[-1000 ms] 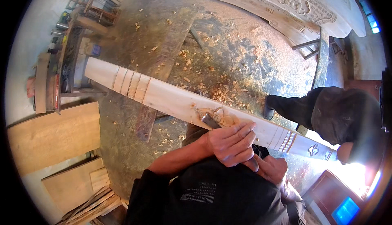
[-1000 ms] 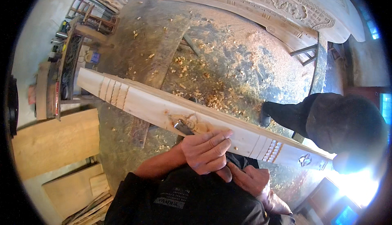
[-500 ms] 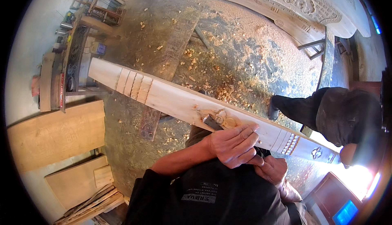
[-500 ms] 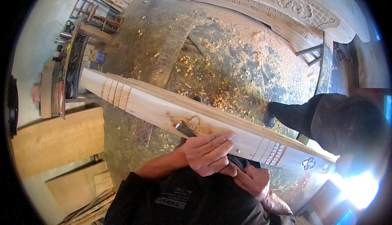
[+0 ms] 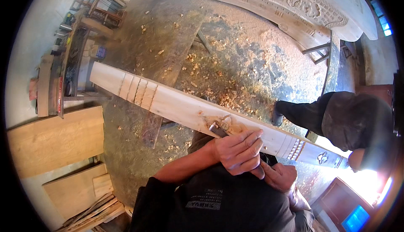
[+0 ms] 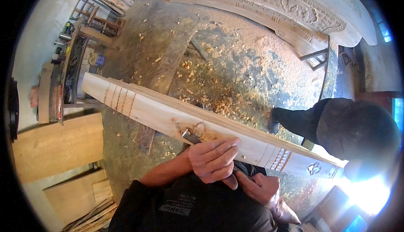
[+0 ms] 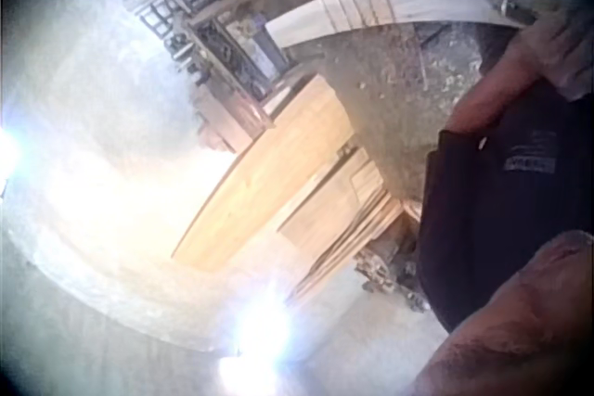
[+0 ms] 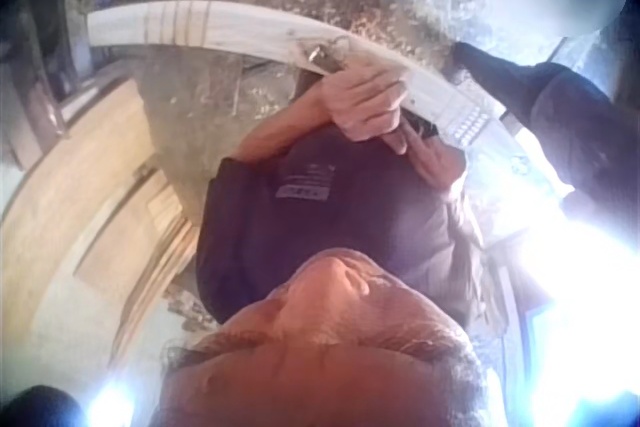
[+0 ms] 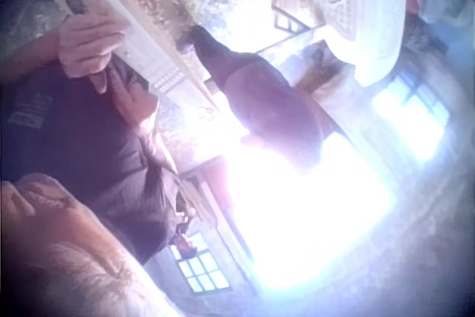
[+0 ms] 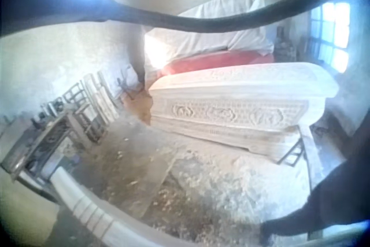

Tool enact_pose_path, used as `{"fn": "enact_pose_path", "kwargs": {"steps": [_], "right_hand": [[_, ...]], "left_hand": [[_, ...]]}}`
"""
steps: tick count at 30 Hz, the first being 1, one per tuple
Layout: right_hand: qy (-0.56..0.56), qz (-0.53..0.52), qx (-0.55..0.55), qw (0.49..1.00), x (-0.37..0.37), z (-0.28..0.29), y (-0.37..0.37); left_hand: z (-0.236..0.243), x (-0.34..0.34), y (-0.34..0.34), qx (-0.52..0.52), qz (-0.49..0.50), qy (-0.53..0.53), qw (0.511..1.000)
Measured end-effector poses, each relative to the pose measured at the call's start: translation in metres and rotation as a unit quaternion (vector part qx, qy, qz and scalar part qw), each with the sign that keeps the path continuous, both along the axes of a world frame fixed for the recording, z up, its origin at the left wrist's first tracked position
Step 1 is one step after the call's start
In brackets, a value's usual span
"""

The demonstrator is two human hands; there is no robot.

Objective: The person carves decorative patterns into a long wooden beam using a chisel and a mallet. The person removes wood shavings from the surface by hand and continues carving the central circular motif.

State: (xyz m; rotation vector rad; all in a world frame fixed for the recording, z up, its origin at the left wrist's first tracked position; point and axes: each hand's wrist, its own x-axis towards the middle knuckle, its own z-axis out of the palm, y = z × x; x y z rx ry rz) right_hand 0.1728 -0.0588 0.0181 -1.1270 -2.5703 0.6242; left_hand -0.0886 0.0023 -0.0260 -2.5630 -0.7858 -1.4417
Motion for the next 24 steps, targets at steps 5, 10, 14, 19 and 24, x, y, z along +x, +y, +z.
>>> {"fn": "enact_pose_path", "kwargs": {"steps": [5,10,14,19,24], "right_hand": [[0.001,-0.014,-0.004,1.0,0.0,0.009,-0.002],[0.005,-0.023,-0.031,0.999,0.004,0.004,-0.006],[0.024,-0.025,-0.021,0.999,0.005,-0.005,-0.007],[0.051,-0.025,-0.018,0.998,0.003,-0.017,-0.009],[0.07,-0.026,-0.009,0.997,0.004,-0.031,-0.008]], "left_hand": [[0.002,-0.001,0.004,-0.004,-0.005,0.013,1.0],[0.003,0.001,0.0,-0.031,0.015,0.014,0.999],[0.001,0.008,-0.005,-0.056,0.032,0.006,0.998],[0.006,0.004,-0.006,-0.072,0.028,0.013,0.997],[0.003,0.006,-0.006,-0.065,0.015,0.0,0.998]]}}
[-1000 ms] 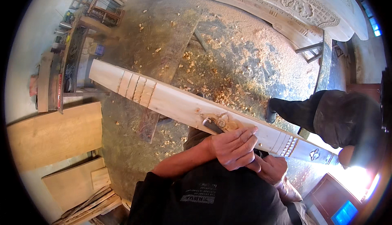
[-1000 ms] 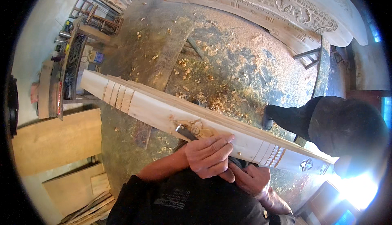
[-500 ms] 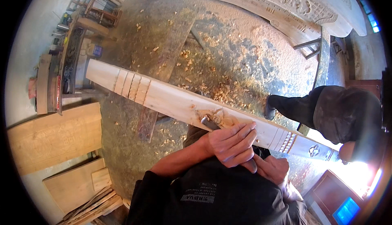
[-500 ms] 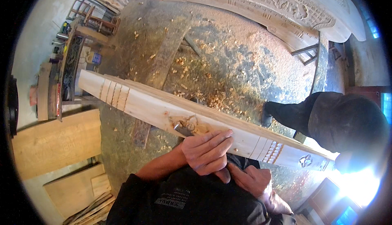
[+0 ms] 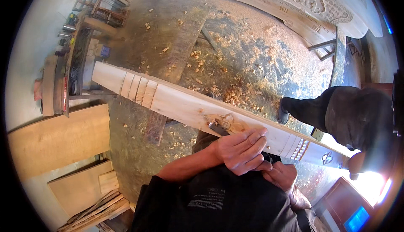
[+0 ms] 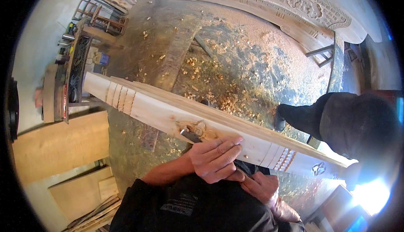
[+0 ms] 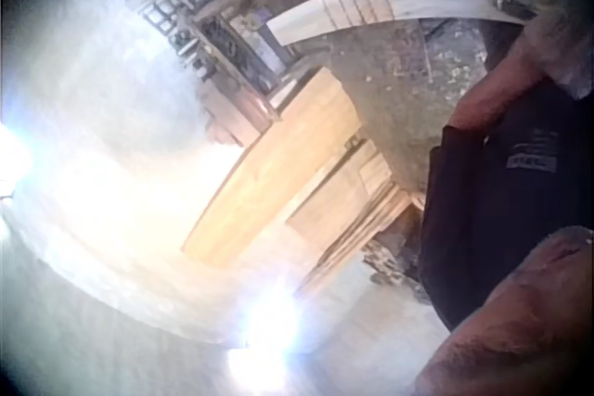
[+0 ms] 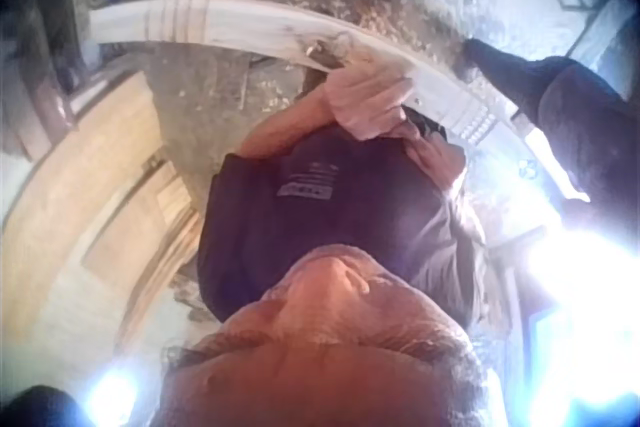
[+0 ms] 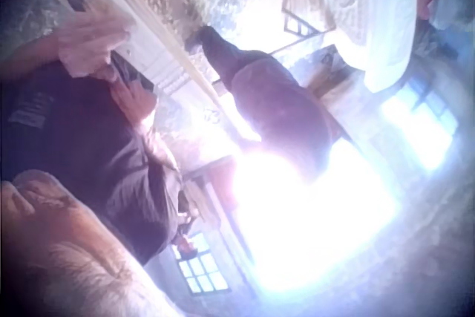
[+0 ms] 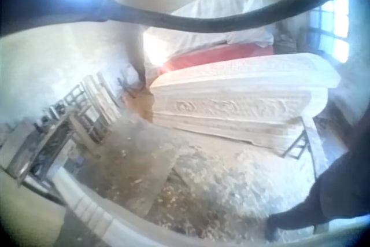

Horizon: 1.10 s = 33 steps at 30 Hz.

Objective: The person carves decorative patterns into a long wooden beam using a chisel and a mallet. The person removes wood shavings from the surface by hand and continues carving the central circular motif.

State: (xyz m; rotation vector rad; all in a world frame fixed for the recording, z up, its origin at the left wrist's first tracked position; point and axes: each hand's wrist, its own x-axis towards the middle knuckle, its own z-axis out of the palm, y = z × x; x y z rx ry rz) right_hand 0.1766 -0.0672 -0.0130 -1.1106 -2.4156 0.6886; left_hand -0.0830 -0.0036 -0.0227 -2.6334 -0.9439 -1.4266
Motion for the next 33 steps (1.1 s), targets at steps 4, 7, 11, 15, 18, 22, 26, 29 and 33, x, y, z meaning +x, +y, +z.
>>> {"fn": "enact_pose_path", "kwargs": {"steps": [4,7,11,15,18,22,26,29,33], "right_hand": [[0.013,0.009,-0.013,1.0,-0.01,-0.001,0.005],[0.028,0.015,-0.007,0.999,-0.017,0.002,0.008],[-0.008,-0.006,0.007,1.0,-0.021,0.017,0.01],[0.013,-0.017,0.06,0.998,-0.008,0.015,0.005],[0.0,-0.019,0.065,0.998,0.001,0.027,0.008],[-0.024,-0.01,0.068,0.997,0.012,0.044,0.025],[-0.049,0.026,0.068,0.996,0.02,0.062,0.066],[-0.028,0.063,0.067,0.995,0.021,0.057,0.09],[0.005,0.088,0.059,0.994,0.022,0.047,0.11]], "left_hand": [[-0.001,-0.003,0.003,0.015,0.002,-0.008,1.0],[-0.002,-0.007,0.003,0.022,0.007,-0.007,1.0],[0.003,-0.008,0.006,0.032,-0.016,-0.008,0.999],[0.002,-0.005,0.007,0.05,-0.012,-0.008,0.999],[-0.002,0.0,0.006,0.058,0.001,0.003,0.998],[0.015,0.013,0.003,-0.008,-0.011,0.048,0.999],[0.031,0.014,0.01,-0.028,-0.011,0.132,0.991],[0.031,0.013,0.017,-0.047,0.01,0.147,0.988],[0.032,0.013,0.02,-0.092,0.004,0.16,0.983]]}}
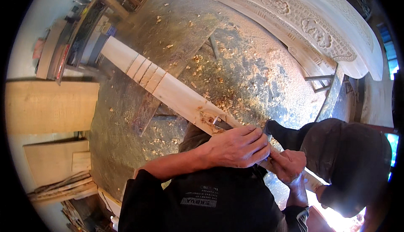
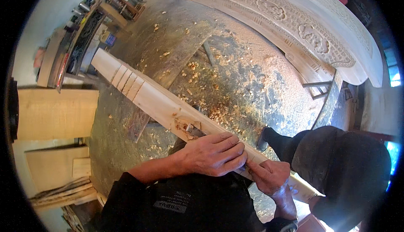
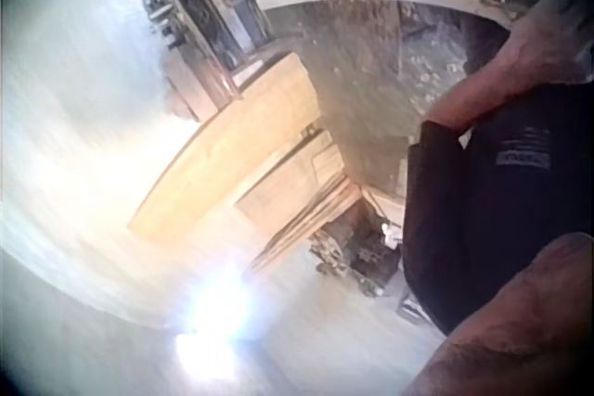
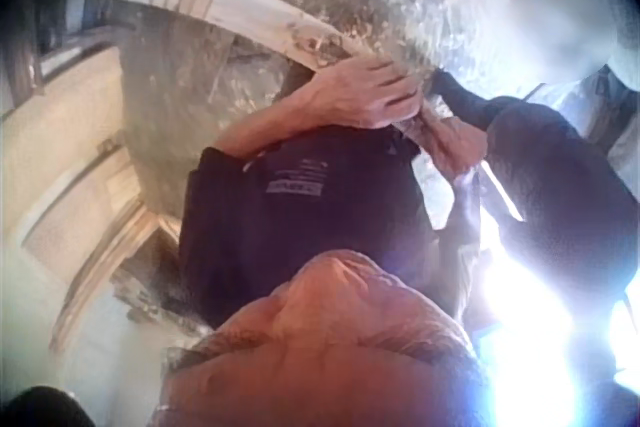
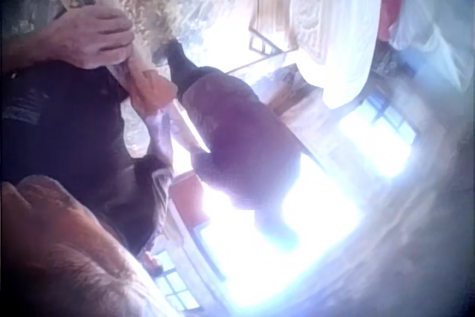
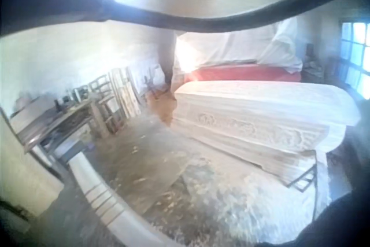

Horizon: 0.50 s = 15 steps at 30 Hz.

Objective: The person carves decorative patterns into a long wooden beam using a chisel and a mallet. The person removes wood shavings from the surface by hand and continues carving the central circular motif.

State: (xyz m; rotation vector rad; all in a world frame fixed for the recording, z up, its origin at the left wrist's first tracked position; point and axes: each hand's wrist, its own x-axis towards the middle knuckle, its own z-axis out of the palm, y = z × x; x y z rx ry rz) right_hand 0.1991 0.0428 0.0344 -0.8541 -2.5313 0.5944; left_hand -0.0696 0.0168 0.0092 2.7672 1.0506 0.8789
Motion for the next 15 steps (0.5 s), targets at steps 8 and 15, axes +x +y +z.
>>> {"fn": "enact_pose_path", "kwargs": {"steps": [8,15], "right_hand": [[0.01,0.033,-0.037,0.999,-0.003,0.005,0.016],[0.009,0.045,-0.064,0.997,-0.002,0.014,0.021]], "left_hand": [[-0.004,0.004,-0.003,-0.054,0.013,0.002,0.998],[0.001,0.004,0.001,-0.074,0.017,-0.01,0.997]]}}
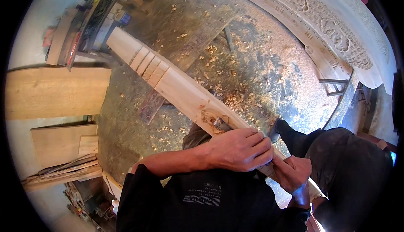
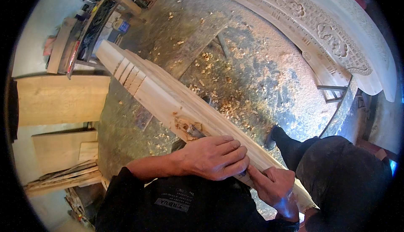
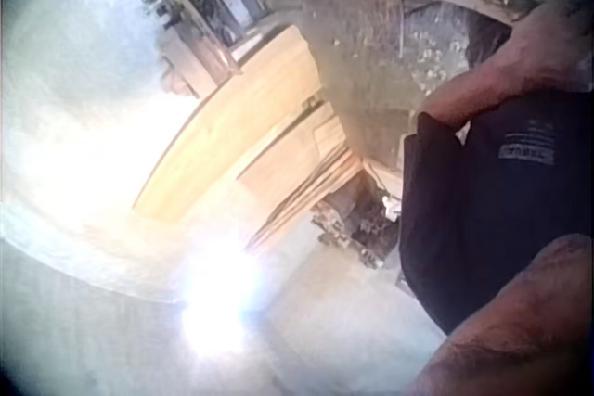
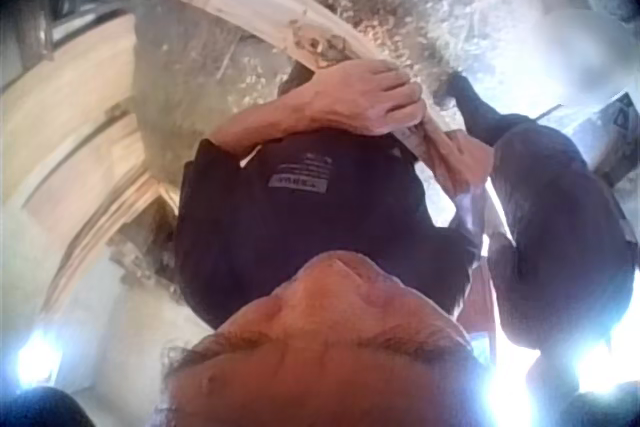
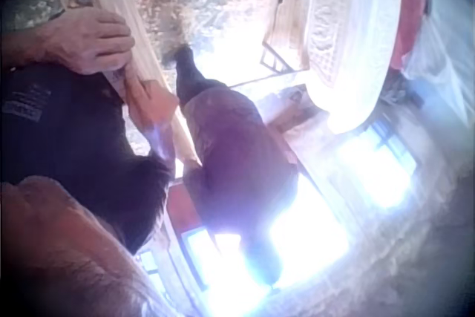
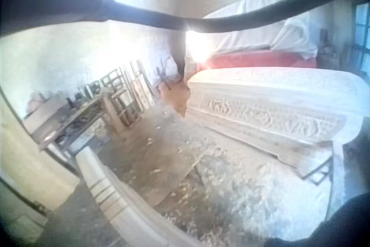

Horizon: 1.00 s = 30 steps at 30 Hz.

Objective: The person carves decorative patterns into a long wooden beam using a chisel and a mallet. The person removes wood shavings from the surface by hand and continues carving the central circular motif.

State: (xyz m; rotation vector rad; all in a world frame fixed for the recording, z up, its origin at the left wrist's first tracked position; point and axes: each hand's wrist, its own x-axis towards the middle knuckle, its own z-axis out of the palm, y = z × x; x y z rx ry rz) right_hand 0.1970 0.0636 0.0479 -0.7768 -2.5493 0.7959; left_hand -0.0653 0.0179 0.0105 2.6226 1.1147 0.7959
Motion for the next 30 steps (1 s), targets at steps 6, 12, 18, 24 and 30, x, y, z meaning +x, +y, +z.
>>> {"fn": "enact_pose_path", "kwargs": {"steps": [6,12,18,24,30], "right_hand": [[-0.012,0.005,0.01,1.0,0.0,-0.006,-0.002],[0.017,0.0,-0.003,1.0,0.0,-0.019,-0.006],[0.026,0.008,0.001,1.0,-0.003,-0.019,-0.003],[0.042,-0.001,0.02,0.999,-0.008,-0.021,-0.006],[0.064,0.007,0.034,0.997,-0.022,-0.009,0.003]], "left_hand": [[0.002,0.002,0.001,-0.006,0.005,-0.01,1.0],[0.001,0.002,0.001,-0.02,0.005,-0.02,1.0],[-0.001,0.004,0.001,-0.035,0.002,-0.022,0.999],[0.001,0.002,0.001,-0.044,0.0,-0.033,0.998],[0.0,0.001,0.002,-0.037,-0.006,-0.037,0.999]]}}
